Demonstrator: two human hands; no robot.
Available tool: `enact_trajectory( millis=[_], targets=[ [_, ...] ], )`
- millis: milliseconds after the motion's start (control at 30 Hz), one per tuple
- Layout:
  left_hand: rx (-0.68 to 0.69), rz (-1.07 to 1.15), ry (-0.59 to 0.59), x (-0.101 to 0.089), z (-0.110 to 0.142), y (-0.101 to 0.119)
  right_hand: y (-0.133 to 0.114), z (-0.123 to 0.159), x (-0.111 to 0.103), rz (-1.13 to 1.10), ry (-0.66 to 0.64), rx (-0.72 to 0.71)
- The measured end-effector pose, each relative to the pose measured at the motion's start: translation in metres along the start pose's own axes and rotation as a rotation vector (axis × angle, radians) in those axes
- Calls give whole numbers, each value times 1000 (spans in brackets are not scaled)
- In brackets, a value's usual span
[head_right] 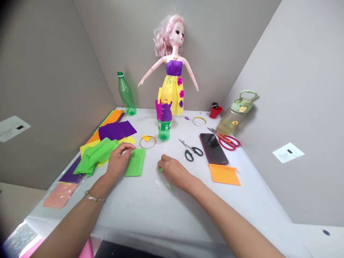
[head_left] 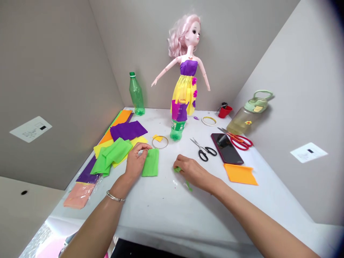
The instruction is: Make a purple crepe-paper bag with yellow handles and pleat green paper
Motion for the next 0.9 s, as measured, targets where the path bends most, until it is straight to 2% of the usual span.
enact_trajectory(
  millis=[267,433,533,700,800,900],
  targets=[
    [15,14,-17,1,1,3,-9,10,11,-77,-44,-156],
    [6,18,-15,1,1,3,-15,36,14,-106,-79,-217],
    [10,24,-27,2,1,3,-21,51,12,-16,-81,-249],
    [4,31,-30,3,1,-1,-22,57,22,111,80,-255],
    [6,38,-32,3,1,-2,-17,59,35,91,201,-182],
    [7,49,-32,3,1,-2,-12,63,45,3,243,-98]
  ],
)
Point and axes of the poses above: each hand's wrist, its own z-axis away from the middle knuckle, its own x-axis out of the palm, y = z × x, the point moved 4 cm from there along -z, towards the middle knuckle, and after that the axes turned 12 degrees about -z, right-handed, at the moved point
